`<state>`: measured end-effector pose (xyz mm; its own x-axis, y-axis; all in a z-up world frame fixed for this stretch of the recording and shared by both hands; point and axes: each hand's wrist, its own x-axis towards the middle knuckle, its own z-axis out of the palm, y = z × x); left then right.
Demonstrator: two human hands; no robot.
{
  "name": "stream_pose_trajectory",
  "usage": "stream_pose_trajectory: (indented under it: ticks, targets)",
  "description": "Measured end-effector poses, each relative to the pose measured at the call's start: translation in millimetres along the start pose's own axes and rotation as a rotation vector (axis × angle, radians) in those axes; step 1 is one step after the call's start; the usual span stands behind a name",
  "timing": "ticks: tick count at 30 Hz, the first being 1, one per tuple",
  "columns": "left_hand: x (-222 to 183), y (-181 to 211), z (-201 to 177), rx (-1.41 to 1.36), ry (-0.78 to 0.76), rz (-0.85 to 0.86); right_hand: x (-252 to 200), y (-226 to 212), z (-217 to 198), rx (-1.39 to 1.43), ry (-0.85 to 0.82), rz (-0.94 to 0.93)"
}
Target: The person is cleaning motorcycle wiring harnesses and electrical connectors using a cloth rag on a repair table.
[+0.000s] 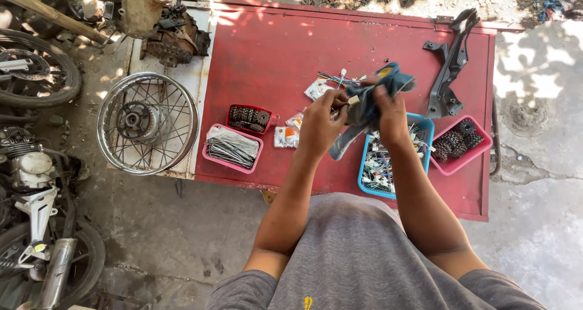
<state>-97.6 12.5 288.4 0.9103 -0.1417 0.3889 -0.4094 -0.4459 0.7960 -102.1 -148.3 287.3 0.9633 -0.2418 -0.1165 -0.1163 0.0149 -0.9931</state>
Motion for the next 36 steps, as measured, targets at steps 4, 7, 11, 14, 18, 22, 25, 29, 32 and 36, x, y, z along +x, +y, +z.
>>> stream_pose_trajectory:
  ticks: [4,7,11,14,18,22,25,29,32,36]
  targets:
    - [0.9,-4.1,-3.7,0.129,0.051,0.095,-6.7,-26.6,7.7,0.375,-0.031,0.026]
    - [0.2,-11.6,1.0,0.154,0.084,0.146,2.4,-2.1,-1.6,0.003,-0.184,-0.120]
    - [-1.3,-13.8,2.4,0.270,0.068,0.218,19.9,53.3,-16.6,-0.208,-0.189,-0.245]
    - [2.2,-12.1,-0.6,0.299,0.047,0.234,14.1,31.3,-7.0,-0.331,-0.193,-0.231]
    - [4.7,-9.0,-2.1,0.326,-0.007,0.272,16.7,27.8,-6.0,-0.319,-0.194,-0.196]
    - [7.0,-17.5,0.1,0.312,-0.042,0.308,13.8,18.6,-0.2,-0.236,-0.147,-0.167]
    - [7.0,-12.5,0.0,0.234,-0.085,0.280,11.5,21.8,-3.8,-0.241,-0.094,-0.162]
    - [7.0,-6.4,4.0,0.207,-0.110,0.237,21.8,35.0,-13.8,-0.232,-0.054,-0.135]
    - [6.7,-2.6,0.8,0.197,-0.108,0.186,22.7,37.2,-15.5,-0.216,-0.082,-0.129]
    - [7.2,-1.5,-0.6,0.196,-0.150,0.032,20.6,32.2,-13.8,-0.207,-0.139,-0.175]
